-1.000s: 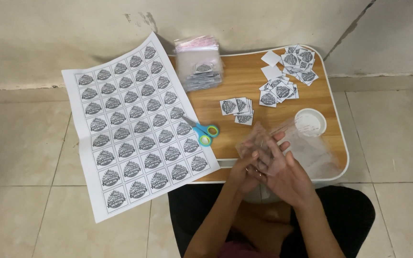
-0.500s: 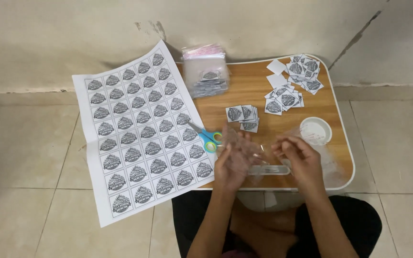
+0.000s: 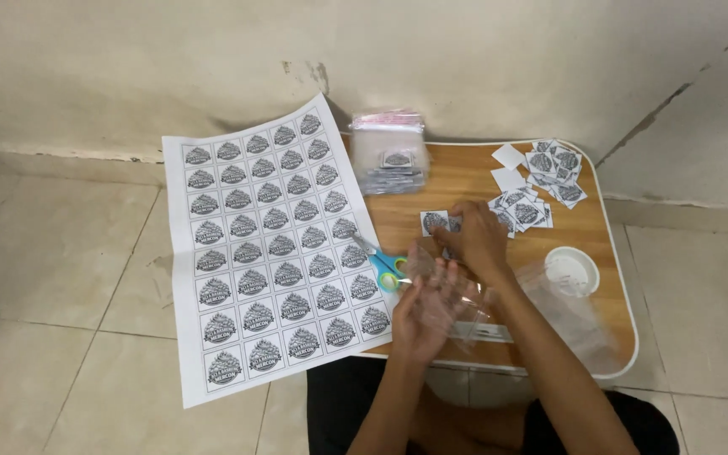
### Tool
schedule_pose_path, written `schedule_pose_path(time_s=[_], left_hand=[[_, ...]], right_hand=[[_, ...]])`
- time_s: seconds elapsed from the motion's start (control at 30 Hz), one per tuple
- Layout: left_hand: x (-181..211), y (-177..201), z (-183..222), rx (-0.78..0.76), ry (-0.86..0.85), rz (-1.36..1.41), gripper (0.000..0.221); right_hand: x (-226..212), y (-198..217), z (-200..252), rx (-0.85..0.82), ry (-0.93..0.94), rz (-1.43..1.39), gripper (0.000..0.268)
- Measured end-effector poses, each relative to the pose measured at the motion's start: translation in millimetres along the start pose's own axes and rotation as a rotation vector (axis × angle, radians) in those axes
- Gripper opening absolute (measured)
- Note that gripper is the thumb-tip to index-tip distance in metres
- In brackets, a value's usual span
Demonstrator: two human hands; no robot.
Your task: Placing individual stickers into small plastic bags for packaging.
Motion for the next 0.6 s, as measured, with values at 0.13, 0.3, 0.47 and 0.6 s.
schedule_pose_path(time_s=[0.13, 0.3, 0.47, 0.6], left_hand=[[1.2, -0.4, -2.1, 0.010, 0.033, -0.010, 0.021], [11.4, -39.9, 14.3, 0.018, 0.041, -0.019, 0.023], [8.6, -33.9, 13.9, 0.050, 0.025, -0.014, 0.024], [-0.7, -14.2, 6.7, 0.038, -0.005, -0.012, 0.039]], right_hand=[[42.5, -17.1, -21.8, 0.052, -0.014, -0.120, 0.038], [33.8, -12.1, -6.5, 0.070, -0.002, -0.111, 0.018], [23.8, -3.1, 5.8, 0.108, -0.019, -0.035, 0.017], [5.2, 11.2, 28.1, 0.056, -0.031, -0.104, 0.034]])
Point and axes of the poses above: each hand's wrist, its own z-axis away from the middle knuckle, its own y-axis out of the back of the hand, x = y × z, the point moved 5 cm from there along -z, towards the middle knuckle, and after that the axes turned 11 degrees about -z, right-handed, at the moved point
